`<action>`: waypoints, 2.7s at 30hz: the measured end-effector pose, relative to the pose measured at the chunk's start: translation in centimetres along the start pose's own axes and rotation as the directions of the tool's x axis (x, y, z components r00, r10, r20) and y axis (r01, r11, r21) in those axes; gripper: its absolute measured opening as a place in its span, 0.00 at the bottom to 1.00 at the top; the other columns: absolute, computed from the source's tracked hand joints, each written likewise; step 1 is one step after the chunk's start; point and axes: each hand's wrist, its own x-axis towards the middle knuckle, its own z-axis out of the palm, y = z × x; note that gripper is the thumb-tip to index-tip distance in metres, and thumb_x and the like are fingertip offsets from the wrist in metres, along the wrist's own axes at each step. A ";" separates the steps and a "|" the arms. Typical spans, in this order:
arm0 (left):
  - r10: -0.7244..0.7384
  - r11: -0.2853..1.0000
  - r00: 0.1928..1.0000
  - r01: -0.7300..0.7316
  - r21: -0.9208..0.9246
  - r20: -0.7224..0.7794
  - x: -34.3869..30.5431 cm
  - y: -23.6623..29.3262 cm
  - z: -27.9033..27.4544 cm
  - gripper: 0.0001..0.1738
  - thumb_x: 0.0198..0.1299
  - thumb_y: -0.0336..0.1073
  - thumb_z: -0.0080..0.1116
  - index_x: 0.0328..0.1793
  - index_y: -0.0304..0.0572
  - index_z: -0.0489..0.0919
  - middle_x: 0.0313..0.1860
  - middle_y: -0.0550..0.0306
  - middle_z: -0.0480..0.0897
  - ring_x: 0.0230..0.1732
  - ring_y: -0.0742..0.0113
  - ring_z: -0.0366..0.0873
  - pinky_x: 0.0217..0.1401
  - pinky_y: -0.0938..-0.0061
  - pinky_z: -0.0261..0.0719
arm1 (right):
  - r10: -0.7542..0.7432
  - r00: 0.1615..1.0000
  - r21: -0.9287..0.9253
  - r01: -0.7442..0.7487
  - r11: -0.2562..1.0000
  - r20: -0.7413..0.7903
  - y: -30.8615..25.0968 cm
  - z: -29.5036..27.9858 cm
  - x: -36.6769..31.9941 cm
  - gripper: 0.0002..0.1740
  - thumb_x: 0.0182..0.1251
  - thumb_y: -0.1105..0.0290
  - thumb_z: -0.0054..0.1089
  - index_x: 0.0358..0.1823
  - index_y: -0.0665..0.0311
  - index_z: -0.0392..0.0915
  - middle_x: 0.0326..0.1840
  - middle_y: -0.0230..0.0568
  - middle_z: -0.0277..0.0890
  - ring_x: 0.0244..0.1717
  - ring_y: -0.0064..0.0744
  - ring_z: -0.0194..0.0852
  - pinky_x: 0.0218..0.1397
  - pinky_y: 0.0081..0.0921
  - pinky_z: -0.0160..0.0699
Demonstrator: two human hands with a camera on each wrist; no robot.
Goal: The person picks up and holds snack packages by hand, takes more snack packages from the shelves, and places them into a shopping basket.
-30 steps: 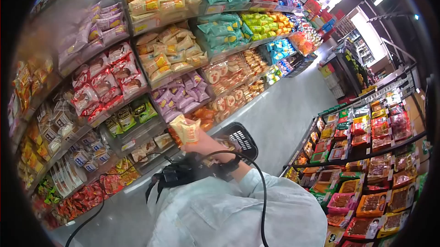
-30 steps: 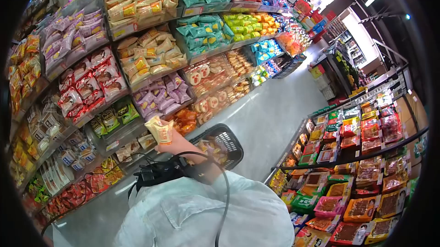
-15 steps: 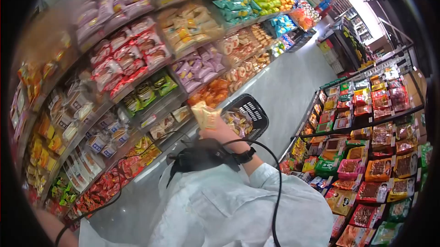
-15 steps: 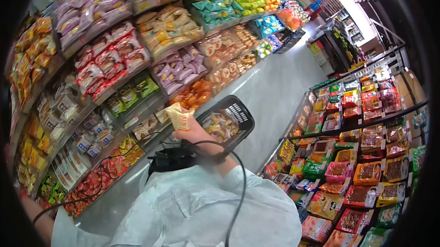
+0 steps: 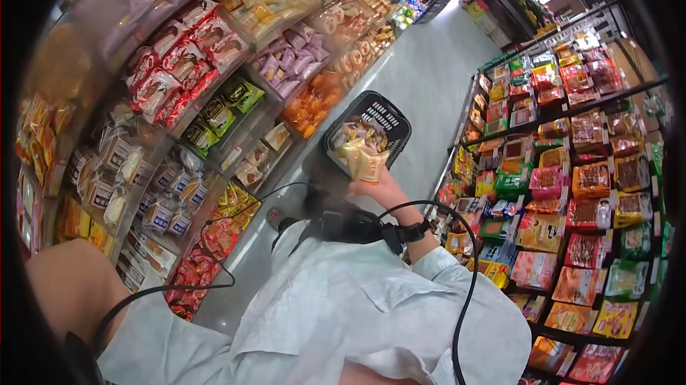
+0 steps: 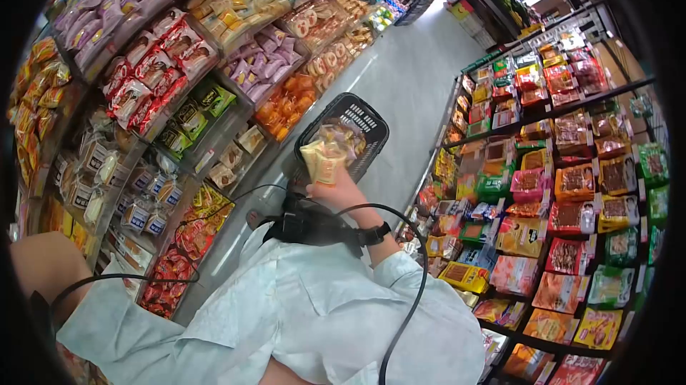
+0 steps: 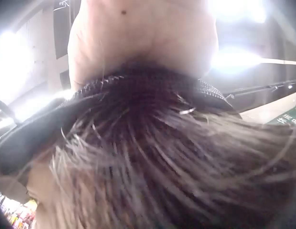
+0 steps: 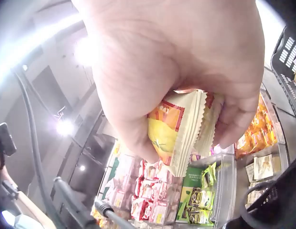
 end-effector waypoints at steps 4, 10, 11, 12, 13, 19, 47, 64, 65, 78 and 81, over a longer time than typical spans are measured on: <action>0.049 0.999 0.997 -0.049 0.002 -0.061 -0.5 1.5 -2.2 0.24 0.72 0.43 0.47 0.65 0.33 0.73 0.59 0.43 0.79 0.60 0.56 0.78 0.68 0.61 0.73 | -0.034 0.991 0.072 0.043 0.996 -0.128 1.9 -2.1 -1.7 0.46 0.55 0.75 0.73 0.76 0.65 0.61 0.61 0.34 0.71 0.59 0.26 0.72 0.61 0.27 0.78; 0.220 0.959 0.920 -0.265 -0.101 -0.324 -3.0 9.6 -7.5 0.24 0.71 0.43 0.48 0.64 0.32 0.74 0.57 0.44 0.81 0.58 0.56 0.80 0.66 0.62 0.74 | -0.046 0.997 0.094 0.052 0.994 -0.069 3.6 -5.3 -2.4 0.50 0.57 0.75 0.72 0.81 0.63 0.54 0.62 0.34 0.70 0.59 0.26 0.72 0.57 0.28 0.81; 0.225 0.946 0.907 -0.290 -0.142 -0.356 -3.5 11.0 -7.2 0.23 0.71 0.43 0.48 0.63 0.32 0.74 0.57 0.44 0.81 0.58 0.56 0.80 0.66 0.62 0.75 | -0.056 0.996 0.105 0.064 0.992 -0.069 4.0 -6.0 -2.5 0.51 0.57 0.75 0.72 0.81 0.63 0.54 0.62 0.35 0.70 0.59 0.26 0.72 0.56 0.28 0.81; 0.197 0.939 0.911 -0.282 -0.199 -0.363 -4.1 12.0 -6.2 0.23 0.71 0.43 0.48 0.63 0.32 0.75 0.56 0.44 0.81 0.57 0.56 0.80 0.66 0.62 0.75 | -0.068 0.995 0.117 0.076 0.990 -0.068 4.2 -6.5 -2.7 0.51 0.57 0.75 0.71 0.81 0.63 0.53 0.62 0.35 0.70 0.58 0.26 0.73 0.56 0.28 0.82; 0.126 0.930 0.935 -0.227 -0.288 -0.330 -4.7 12.7 -4.4 0.23 0.71 0.43 0.48 0.63 0.32 0.75 0.56 0.44 0.82 0.57 0.56 0.81 0.66 0.62 0.75 | -0.084 0.994 0.130 0.093 0.987 -0.071 4.0 -7.0 -3.1 0.51 0.57 0.75 0.71 0.82 0.63 0.53 0.62 0.35 0.70 0.58 0.26 0.73 0.55 0.28 0.82; -0.329 0.611 0.806 0.579 -0.540 0.493 -12.2 11.3 17.0 0.23 0.73 0.40 0.46 0.68 0.34 0.73 0.59 0.50 0.80 0.62 0.60 0.78 0.69 0.66 0.74 | -0.118 0.992 0.140 0.123 0.983 -0.044 7.2 -13.4 -4.3 0.59 0.54 0.74 0.77 0.84 0.62 0.47 0.70 0.36 0.68 0.67 0.26 0.68 0.68 0.28 0.73; -0.524 -0.076 0.160 0.969 -0.233 0.837 -13.7 2.9 53.9 0.43 0.54 0.31 0.76 0.72 0.40 0.61 0.55 0.57 0.76 0.51 0.68 0.80 0.55 0.70 0.83 | 0.229 0.973 -0.302 -0.207 0.931 0.039 11.8 -36.1 11.3 0.35 0.61 0.64 0.73 0.69 0.62 0.71 0.57 0.46 0.81 0.47 0.37 0.87 0.52 0.33 0.85; -0.604 -0.448 -0.500 0.857 0.254 0.621 -31.9 -2.9 64.0 0.39 0.54 0.36 0.76 0.61 0.40 0.57 0.50 0.52 0.75 0.49 0.65 0.80 0.51 0.69 0.84 | 0.282 0.959 -0.809 -0.151 0.569 0.020 48.8 -33.6 50.0 0.63 0.46 0.59 0.83 0.83 0.53 0.52 0.83 0.59 0.50 0.82 0.61 0.50 0.80 0.51 0.59; -0.583 -0.495 -0.529 0.833 0.247 0.617 -32.1 -3.1 64.1 0.38 0.54 0.35 0.76 0.61 0.40 0.57 0.50 0.52 0.75 0.49 0.65 0.80 0.51 0.68 0.84 | 0.198 0.980 -0.876 -0.091 0.473 0.005 51.5 -32.5 51.3 0.64 0.45 0.60 0.84 0.83 0.51 0.52 0.84 0.57 0.49 0.83 0.61 0.49 0.80 0.53 0.58; -0.666 -0.299 -0.521 0.842 0.449 0.533 -33.9 -3.5 65.0 0.45 0.48 0.41 0.79 0.66 0.34 0.62 0.56 0.48 0.75 0.62 0.57 0.77 0.64 0.65 0.77 | 0.178 0.984 -0.935 -0.038 0.352 0.027 56.8 -30.7 55.0 0.43 0.56 0.63 0.73 0.75 0.48 0.63 0.68 0.51 0.68 0.68 0.56 0.67 0.65 0.49 0.77; -0.614 -0.407 -0.559 0.829 0.384 0.557 -33.5 -4.6 64.6 0.45 0.47 0.41 0.79 0.65 0.34 0.62 0.56 0.47 0.75 0.62 0.56 0.77 0.64 0.64 0.77 | 0.245 0.957 -0.814 -0.265 0.516 -0.157 54.2 -31.2 53.5 0.42 0.55 0.60 0.77 0.70 0.61 0.66 0.65 0.56 0.72 0.65 0.61 0.73 0.65 0.49 0.78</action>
